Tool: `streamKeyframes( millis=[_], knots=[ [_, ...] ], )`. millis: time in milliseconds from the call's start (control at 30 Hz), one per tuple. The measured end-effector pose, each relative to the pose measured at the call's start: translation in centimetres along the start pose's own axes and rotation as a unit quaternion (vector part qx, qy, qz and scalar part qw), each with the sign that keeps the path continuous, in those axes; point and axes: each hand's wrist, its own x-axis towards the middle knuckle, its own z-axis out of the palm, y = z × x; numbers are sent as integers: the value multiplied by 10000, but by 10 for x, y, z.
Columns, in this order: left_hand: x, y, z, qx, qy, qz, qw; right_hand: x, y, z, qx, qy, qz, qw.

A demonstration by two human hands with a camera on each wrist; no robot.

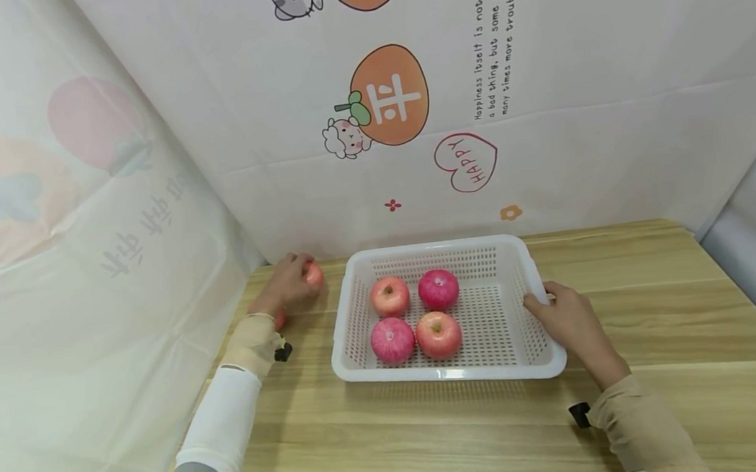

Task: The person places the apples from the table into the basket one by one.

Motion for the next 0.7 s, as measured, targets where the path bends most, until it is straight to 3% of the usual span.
streamKeyframes(
  millis=[700],
  knots=[
    [-2,9,-12,205,-152,146,9996,2,2,0,-89,8,26,10000]
  ],
)
